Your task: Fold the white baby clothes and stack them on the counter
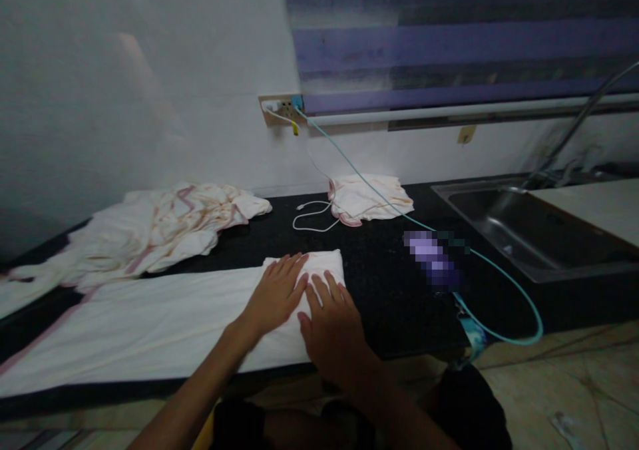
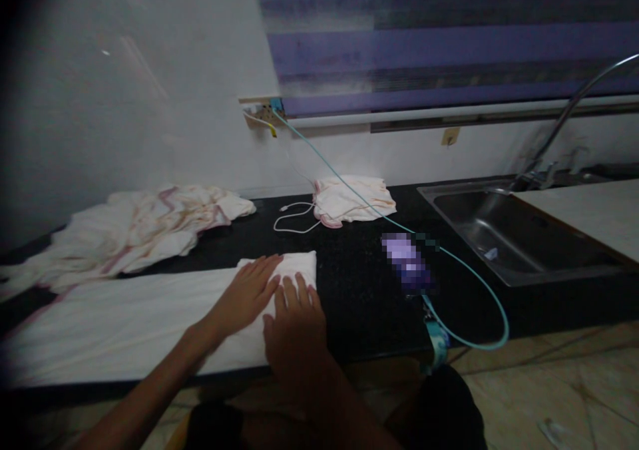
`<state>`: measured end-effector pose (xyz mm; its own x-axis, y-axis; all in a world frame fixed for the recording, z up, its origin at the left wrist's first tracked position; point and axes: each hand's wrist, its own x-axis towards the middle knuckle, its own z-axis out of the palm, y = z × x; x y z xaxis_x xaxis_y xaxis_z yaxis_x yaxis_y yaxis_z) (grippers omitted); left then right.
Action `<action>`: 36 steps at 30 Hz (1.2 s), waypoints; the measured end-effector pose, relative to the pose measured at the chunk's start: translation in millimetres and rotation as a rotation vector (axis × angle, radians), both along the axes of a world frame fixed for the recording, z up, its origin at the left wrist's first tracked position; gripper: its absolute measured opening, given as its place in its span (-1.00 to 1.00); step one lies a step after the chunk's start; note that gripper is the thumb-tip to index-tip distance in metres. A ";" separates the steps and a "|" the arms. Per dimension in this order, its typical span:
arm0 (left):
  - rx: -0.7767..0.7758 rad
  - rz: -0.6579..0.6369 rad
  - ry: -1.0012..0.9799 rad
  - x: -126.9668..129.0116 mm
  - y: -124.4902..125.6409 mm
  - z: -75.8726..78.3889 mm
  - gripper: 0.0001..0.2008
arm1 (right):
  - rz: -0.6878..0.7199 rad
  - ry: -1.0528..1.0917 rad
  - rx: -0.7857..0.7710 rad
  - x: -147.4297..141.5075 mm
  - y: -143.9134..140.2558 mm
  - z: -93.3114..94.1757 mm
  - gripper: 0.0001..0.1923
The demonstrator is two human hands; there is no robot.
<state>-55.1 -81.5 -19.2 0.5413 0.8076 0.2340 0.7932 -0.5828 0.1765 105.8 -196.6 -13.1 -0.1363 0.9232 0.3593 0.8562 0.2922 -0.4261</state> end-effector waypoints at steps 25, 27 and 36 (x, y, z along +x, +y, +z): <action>0.151 -0.018 0.166 119.0 -34.8 0.4 -0.39 | -0.379 -0.034 0.075 82.3 -43.0 -22.0 -0.44; 0.133 -0.027 0.189 119.6 -35.1 0.3 -0.37 | -0.377 -0.042 0.062 83.3 -42.7 -20.4 -0.43; -0.086 -0.126 0.186 116.1 -10.0 33.8 -0.39 | -0.358 0.073 0.115 89.0 -41.5 -23.9 -0.43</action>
